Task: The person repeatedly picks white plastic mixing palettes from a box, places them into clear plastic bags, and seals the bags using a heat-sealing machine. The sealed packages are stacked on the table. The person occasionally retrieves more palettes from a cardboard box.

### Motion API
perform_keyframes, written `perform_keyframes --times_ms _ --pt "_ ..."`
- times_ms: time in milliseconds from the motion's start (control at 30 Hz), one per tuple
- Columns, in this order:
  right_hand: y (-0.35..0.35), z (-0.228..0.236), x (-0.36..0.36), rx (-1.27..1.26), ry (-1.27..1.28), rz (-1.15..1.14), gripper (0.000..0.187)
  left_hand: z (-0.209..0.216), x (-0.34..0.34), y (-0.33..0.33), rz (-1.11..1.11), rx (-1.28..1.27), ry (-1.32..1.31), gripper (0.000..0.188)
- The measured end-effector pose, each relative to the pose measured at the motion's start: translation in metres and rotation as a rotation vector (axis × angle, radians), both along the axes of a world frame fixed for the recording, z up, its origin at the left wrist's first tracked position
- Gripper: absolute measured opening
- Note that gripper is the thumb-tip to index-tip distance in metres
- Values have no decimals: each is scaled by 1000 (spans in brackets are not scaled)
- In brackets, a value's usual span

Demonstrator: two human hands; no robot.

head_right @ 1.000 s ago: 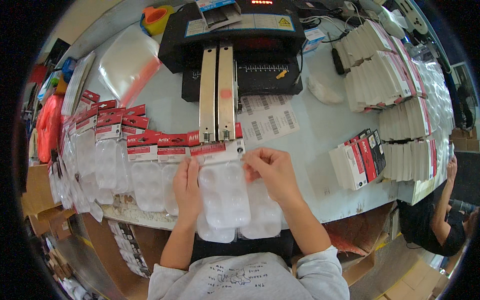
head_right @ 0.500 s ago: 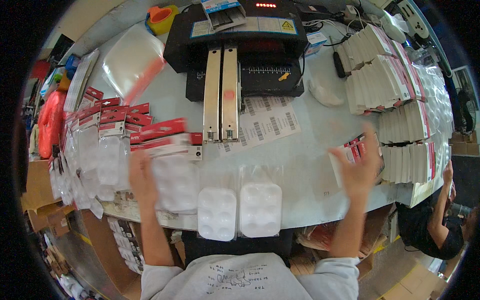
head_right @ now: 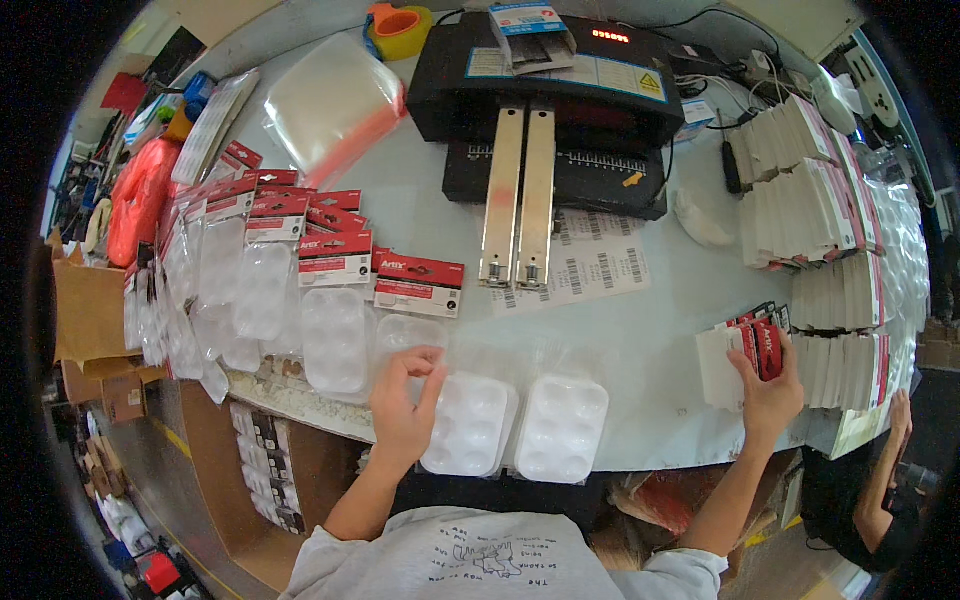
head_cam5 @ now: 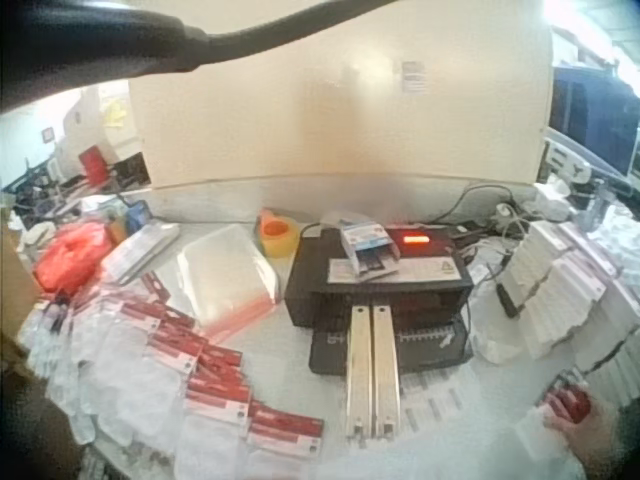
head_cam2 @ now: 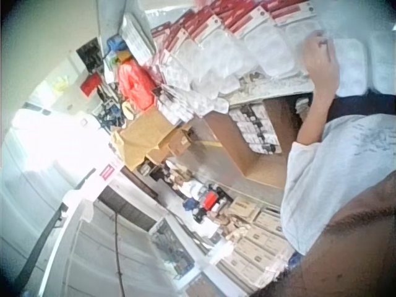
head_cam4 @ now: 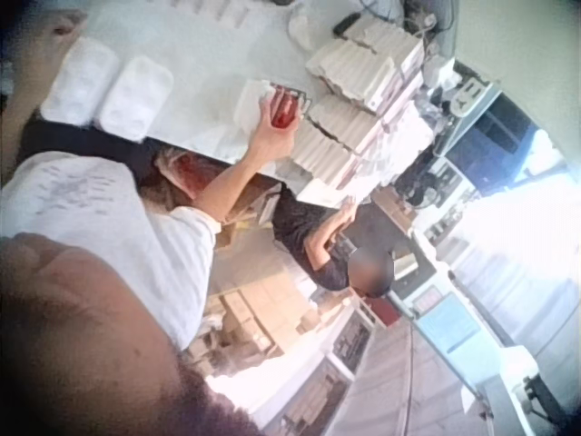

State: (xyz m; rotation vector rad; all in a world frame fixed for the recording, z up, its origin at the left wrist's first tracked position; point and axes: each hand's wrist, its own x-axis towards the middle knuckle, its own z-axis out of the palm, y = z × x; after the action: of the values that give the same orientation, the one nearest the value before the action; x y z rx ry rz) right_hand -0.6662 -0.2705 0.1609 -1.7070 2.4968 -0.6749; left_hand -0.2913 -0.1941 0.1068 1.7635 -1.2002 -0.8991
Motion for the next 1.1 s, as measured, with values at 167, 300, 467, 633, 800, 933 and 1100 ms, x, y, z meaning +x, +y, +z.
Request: perform_keyframes --times_ms 167,300,467,633,800,933,1100 --pt "-1 -6 5 95 431 34 80 12 -2 -12 2 -7 -102 28" --pt "-8 -4 64 -221 260 292 60 25 -10 -46 4 -580 -510 34" --pt "-24 2 167 -322 -138 780 41 37 -17 -94 -128 -807 -663 20" --pt "-40 -6 200 -416 -225 800 42 27 -14 -110 -121 -859 -594 16" --pt "-43 -19 206 -529 -208 754 35 18 -7 -102 -96 -756 -557 15" --pt "-37 -22 204 -521 -246 636 33 14 -15 -88 -132 -881 -631 12" --pt "-19 -28 198 -487 -475 683 19 7 -25 -80 -118 -839 -668 11"
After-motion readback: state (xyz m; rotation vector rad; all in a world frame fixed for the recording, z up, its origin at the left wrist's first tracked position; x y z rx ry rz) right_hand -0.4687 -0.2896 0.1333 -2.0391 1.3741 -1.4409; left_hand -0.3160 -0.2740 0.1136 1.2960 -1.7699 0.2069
